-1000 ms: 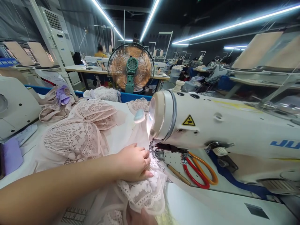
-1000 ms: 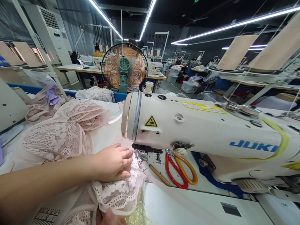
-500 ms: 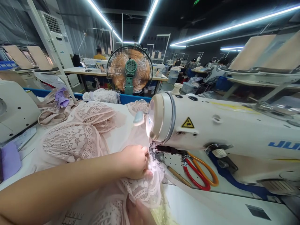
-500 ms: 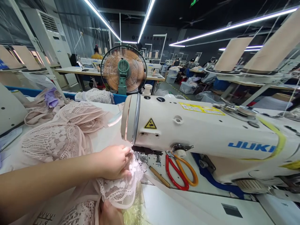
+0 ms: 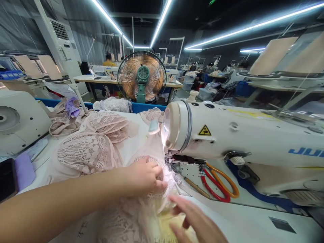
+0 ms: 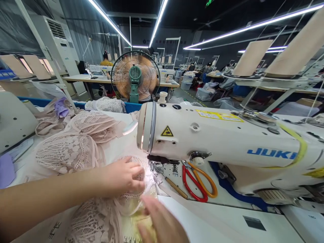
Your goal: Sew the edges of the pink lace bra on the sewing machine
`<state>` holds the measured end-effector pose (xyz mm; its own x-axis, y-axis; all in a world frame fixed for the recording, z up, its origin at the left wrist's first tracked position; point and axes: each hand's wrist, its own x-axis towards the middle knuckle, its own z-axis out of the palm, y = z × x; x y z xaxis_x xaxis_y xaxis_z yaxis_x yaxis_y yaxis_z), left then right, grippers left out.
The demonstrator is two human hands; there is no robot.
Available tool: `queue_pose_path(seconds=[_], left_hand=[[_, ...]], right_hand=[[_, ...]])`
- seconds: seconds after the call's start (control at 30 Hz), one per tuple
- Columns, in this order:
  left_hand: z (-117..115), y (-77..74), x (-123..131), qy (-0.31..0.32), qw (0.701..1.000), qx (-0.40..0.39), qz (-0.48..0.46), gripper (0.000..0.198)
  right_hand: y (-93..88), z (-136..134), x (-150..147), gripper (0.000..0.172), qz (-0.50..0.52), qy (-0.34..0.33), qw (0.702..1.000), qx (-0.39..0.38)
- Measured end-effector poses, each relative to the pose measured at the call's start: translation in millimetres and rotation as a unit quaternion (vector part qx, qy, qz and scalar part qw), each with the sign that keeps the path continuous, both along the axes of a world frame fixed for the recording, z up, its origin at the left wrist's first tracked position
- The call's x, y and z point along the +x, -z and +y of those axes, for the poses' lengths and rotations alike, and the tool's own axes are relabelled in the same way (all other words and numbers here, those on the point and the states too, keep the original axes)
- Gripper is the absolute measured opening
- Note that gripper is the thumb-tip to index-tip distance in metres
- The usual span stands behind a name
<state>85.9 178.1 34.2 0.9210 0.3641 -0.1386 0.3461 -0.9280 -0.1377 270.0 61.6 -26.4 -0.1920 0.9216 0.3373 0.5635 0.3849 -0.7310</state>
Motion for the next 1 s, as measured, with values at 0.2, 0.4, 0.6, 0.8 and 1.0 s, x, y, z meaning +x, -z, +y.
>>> queue_pose_path(seconds=[0.2,0.4,0.6,0.8,1.0], left_hand=[[-43.8,2.9,3.3,0.051,0.997,-0.026,-0.055,0.029],[-62.0,10.4,-0.6,0.022,0.994,-0.026,-0.104,0.025],[-41.4,29.8,-4.9,0.049,0.982,0.013,-0.183,0.030],[-16.8,28.1,-0.4,0.080,0.973,0.041,-0.212,0.026],[1.2,28.6,-0.4,0.109,0.975,0.023,-0.194,0.027]], right_hand=[[-31.8,41.4,35.6,0.038,-0.339,-0.074,0.933,0.096],[-19.4,39.6,33.9,0.024,-0.306,-0.084,0.945,0.074],[5.1,34.7,37.9,0.020,-0.214,-0.073,0.965,0.135],[-2.0,36.4,33.6,0.022,-0.270,-0.080,0.948,0.145],[-14.4,36.0,24.9,0.023,-0.369,-0.038,0.924,0.097]])
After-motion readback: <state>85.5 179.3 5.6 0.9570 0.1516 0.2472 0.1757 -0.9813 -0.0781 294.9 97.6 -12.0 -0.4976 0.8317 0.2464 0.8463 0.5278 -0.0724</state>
